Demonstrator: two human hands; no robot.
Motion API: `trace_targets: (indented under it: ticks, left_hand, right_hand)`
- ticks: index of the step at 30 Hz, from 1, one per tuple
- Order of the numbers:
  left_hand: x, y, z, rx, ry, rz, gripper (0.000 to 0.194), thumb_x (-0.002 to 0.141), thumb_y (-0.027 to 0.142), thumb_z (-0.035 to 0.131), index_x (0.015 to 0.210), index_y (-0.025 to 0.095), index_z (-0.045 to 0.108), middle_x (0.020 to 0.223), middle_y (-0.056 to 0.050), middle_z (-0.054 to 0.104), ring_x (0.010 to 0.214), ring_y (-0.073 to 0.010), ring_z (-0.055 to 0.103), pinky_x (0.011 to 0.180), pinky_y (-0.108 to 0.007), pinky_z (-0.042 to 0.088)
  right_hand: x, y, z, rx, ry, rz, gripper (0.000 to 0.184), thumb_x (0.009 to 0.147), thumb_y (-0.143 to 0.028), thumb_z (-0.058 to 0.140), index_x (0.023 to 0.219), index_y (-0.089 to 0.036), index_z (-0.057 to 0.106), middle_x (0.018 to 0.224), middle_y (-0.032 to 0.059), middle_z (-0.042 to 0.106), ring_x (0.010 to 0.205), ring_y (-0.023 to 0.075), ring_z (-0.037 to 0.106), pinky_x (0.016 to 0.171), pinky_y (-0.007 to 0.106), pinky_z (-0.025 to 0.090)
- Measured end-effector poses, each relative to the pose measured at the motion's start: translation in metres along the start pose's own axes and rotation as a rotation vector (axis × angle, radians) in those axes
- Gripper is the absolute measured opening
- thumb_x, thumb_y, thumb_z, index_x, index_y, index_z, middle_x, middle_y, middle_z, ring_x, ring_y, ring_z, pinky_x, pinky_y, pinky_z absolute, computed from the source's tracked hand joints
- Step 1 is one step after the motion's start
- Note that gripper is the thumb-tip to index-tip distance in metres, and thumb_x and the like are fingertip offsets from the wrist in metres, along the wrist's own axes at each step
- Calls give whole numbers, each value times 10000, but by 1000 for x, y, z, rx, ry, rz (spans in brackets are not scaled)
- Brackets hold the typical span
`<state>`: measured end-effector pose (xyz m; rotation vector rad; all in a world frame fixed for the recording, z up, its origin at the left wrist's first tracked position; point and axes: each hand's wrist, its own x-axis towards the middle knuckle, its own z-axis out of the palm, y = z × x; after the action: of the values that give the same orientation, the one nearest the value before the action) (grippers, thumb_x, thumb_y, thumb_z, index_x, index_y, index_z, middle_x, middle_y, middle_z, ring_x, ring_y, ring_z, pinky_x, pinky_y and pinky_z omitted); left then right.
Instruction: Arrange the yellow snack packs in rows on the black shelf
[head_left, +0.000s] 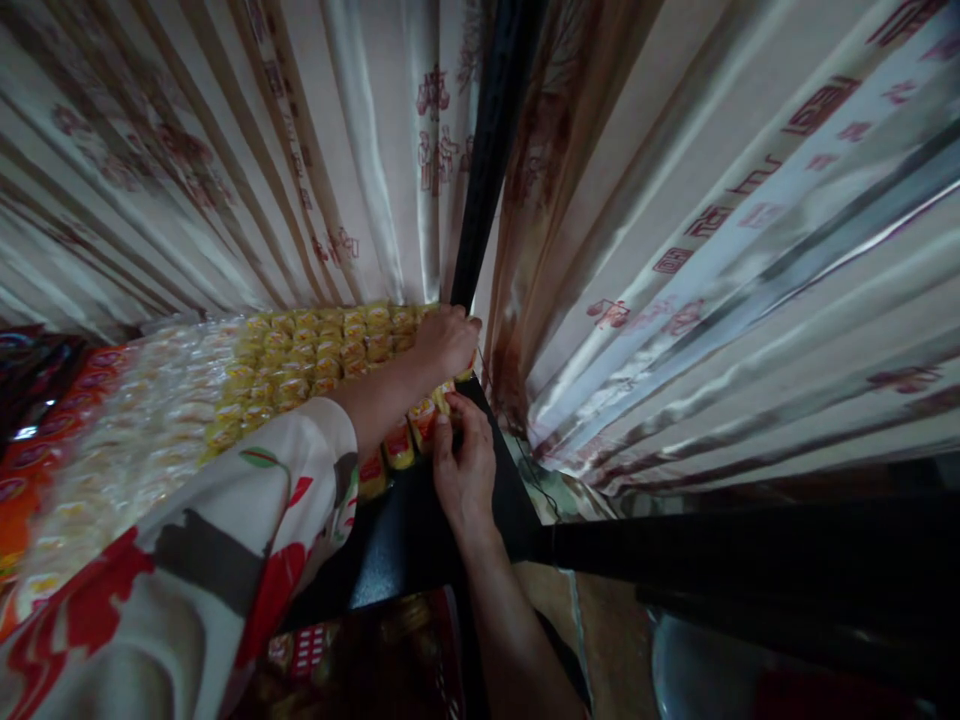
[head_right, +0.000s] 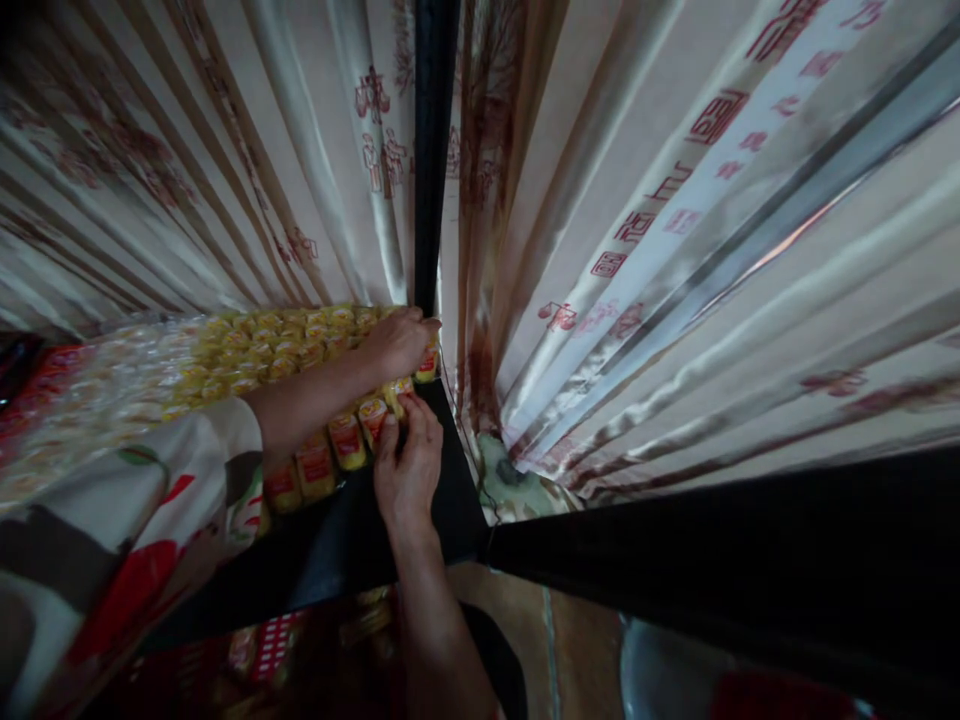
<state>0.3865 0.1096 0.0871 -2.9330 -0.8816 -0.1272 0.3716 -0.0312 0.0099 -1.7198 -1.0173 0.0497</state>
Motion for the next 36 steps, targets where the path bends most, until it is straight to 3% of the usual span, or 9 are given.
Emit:
trace_targets:
  ticks: [6,15,21,28,36]
  left_hand:
    - [-1,-11,-1,20,-18,49,292,842,237,488,1082,141,621,1042,-118,617,1003,-234,584,796,-314,479]
    - [5,-6,-8,-27,-117,-49,296,792,200,530,1062,143,637,1067,-116,597,1051,-232,543,870,-320,454]
    - [-1,-3,-7,-116,-54,-128,347,796,179,521,1132,195,611,1175,-111,476,1127,-249,460,875,-322,444]
    - [2,-9,6,-175,-2,-94,405,773,197,555,1174,252,580,1151,-92,456,1114,-245,453,904,-339,434]
    - [-12,-8,-12,-230,39,-68,445,747,254,588,1191,230,581,1187,-96,460,1150,-259,450,979,-360,402]
  right_hand:
    - [0,-1,0,3,-11,0,299,881,-283,426,1105,-146,569,1157,132,595,1112,208,517,974,419,420]
    - [0,-1,2,13,10,-3,290,858,-253,430,1098,-158,562,1147,124,595,1105,205,527,974,427,421]
    - [0,-2,1,-9,27,17,281,850,-257,443,1077,-162,580,1168,129,583,1122,217,510,971,444,414]
    - [4,-2,-2,26,85,31,220,872,-274,436,934,-179,624,1166,116,565,1126,204,509,974,413,409]
    - [5,3,-9,37,162,-15,208,879,-279,430,908,-200,620,1135,99,580,1109,196,519,963,423,409]
